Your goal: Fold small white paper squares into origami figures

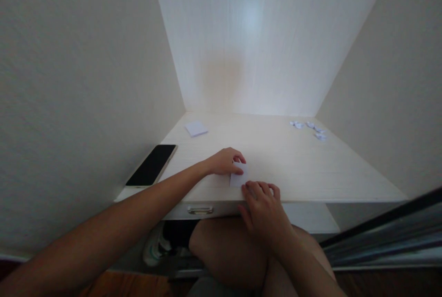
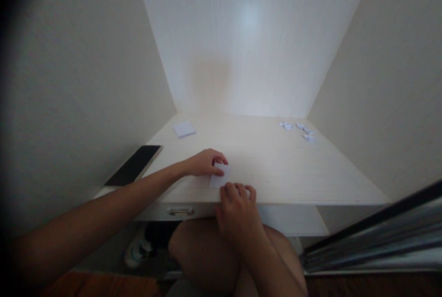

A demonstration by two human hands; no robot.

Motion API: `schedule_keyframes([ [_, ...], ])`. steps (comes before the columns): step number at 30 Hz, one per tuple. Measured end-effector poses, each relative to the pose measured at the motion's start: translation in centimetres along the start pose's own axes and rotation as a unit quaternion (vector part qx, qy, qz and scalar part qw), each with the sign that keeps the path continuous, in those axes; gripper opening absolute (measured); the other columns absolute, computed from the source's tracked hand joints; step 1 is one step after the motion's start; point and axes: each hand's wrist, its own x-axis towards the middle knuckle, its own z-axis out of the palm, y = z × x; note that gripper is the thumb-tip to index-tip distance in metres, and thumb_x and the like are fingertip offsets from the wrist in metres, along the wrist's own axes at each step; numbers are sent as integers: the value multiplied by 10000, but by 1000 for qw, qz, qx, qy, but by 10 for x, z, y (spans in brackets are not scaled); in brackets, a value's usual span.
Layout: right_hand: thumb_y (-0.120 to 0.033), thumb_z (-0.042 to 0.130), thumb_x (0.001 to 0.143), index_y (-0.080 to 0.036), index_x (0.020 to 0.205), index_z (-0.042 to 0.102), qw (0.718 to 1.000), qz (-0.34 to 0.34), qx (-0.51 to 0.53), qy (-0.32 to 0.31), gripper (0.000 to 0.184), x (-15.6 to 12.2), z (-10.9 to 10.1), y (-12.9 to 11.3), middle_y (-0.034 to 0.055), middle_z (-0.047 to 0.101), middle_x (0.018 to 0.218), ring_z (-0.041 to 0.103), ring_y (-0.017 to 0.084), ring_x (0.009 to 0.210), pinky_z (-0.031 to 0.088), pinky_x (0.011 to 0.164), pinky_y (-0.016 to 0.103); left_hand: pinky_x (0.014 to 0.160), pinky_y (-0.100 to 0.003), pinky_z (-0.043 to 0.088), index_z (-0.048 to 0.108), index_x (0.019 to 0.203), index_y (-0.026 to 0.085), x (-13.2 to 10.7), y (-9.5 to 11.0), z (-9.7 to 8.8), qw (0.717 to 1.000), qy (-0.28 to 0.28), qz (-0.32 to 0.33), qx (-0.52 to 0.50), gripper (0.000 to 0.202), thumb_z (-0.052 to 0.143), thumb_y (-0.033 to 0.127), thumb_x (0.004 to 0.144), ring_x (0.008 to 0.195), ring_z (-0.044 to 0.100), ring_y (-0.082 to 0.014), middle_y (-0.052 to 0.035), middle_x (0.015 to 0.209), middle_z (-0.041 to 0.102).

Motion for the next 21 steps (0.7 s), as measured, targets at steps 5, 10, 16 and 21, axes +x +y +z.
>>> schedule_keyframes([
  [5, -309, 621, 925, -163, 1319, 605, 1000, -1, 19, -6, 420, 1, -2, 1, 149, 634, 1340, 542, 327, 1198, 353, 1015, 514, 803, -315, 514, 730, 964, 172, -10, -3, 17, 992, 64, 20, -107, 271, 782, 269, 716, 913, 696, -227, -47, 940, 768],
  [10, -236, 609, 930, -194, 1279, 639, 996, 9, 63, 61, 353, 0, 0, 11, 145, 643, 1321, 576, 295, 1161, 398, 992, 483, 756, -318, 549, 672, 993, 162, -18, 4, 25, 965, 85, 22, -246, 313, 782, 338, 759, 832, 704, -200, -55, 935, 762],
  [16, -177, 553, 991, -268, 1196, 703, 977, -38, 94, 189, 270, 0, -11, 26, 77, 719, 1102, 635, 202, 965, 466, 873, 371, 741, -331, 580, 627, 1051, 167, -39, 21, 26, 923, 64, 3, -379, 390, 812, 351, 761, 783, 716, -184, -54, 915, 764],
  [21, -156, 585, 990, -267, 1068, 727, 959, -92, 112, 242, 197, 0, -16, 23, 38, 725, 975, 622, 170, 869, 461, 815, 353, 688, -305, 568, 652, 1045, 184, -54, 36, 27, 904, 74, -11, -420, 404, 853, 340, 730, 748, 711, -181, -38, 866, 767],
])
